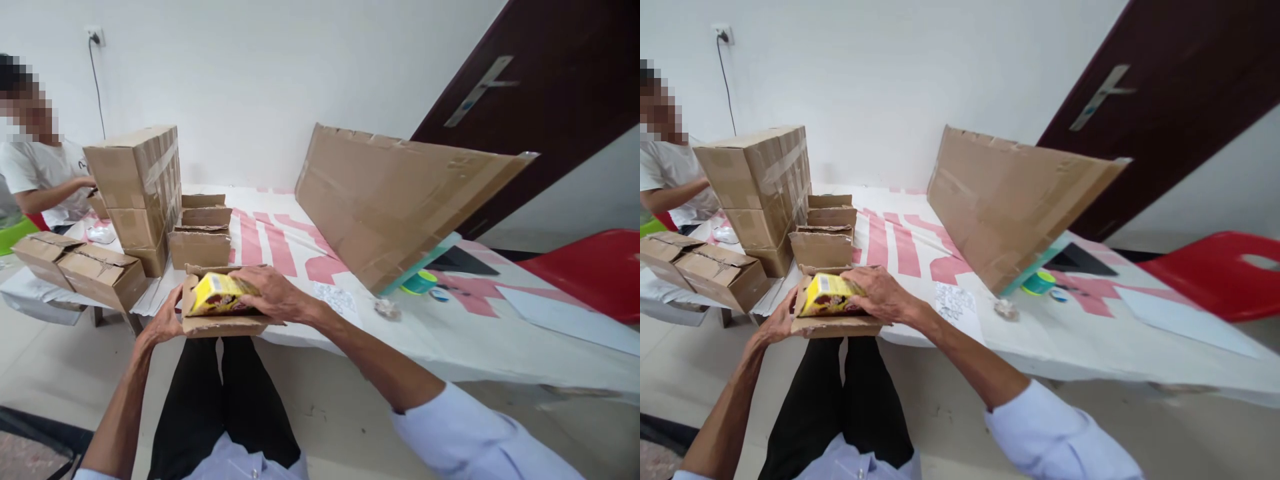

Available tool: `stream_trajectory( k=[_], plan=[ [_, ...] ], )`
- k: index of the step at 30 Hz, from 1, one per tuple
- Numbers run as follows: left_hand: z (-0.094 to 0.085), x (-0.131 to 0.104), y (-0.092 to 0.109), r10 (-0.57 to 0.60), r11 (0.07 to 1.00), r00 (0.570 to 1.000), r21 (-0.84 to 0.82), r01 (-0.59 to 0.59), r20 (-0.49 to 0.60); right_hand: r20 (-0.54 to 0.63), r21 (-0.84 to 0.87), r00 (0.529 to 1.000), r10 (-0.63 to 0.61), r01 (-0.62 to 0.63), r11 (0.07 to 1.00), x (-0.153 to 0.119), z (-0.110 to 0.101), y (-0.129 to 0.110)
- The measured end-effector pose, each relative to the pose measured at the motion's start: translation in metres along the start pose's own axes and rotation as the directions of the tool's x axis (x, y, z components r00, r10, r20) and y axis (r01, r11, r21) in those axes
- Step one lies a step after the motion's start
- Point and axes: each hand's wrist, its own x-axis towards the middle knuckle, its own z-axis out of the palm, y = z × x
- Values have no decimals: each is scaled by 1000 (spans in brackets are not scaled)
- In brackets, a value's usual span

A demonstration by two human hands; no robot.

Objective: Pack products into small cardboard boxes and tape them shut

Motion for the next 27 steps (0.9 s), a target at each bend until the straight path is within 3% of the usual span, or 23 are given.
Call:
stream_trajectory(
  k=[3,5,9,12,14,17,22,24,27],
  plan=[
    [-2,17,-2,-59,994,998,-96,61,27,-232,297,971,54,18,955,0,-17,5],
    [-1,26,-1,-40,989,999,-142,44,34,-309,429,944,115,30,903,4,-25,7],
    [-5,25,2,-32,995,999,-90,32,5,-340,620,911,235,29,784,11,-32,11],
    [-21,13,8,-78,997,993,11,79,-91,-336,733,892,301,47,679,12,-34,14],
    [-34,9,24,-26,999,974,31,34,-223,-338,764,886,319,60,642,13,-36,14],
    [-45,18,66,51,998,933,-18,-62,-356,-324,781,901,289,83,619,20,-39,9],
    [-37,43,136,27,969,970,-233,-85,-242,-289,774,938,192,112,623,40,-42,-5],
    [-32,48,146,-22,940,973,-335,-58,-229,-337,760,917,214,131,636,45,-41,-5],
    [-24,52,142,-90,876,918,-469,-111,-385,-414,767,858,305,148,625,44,-35,1]
  ],
)
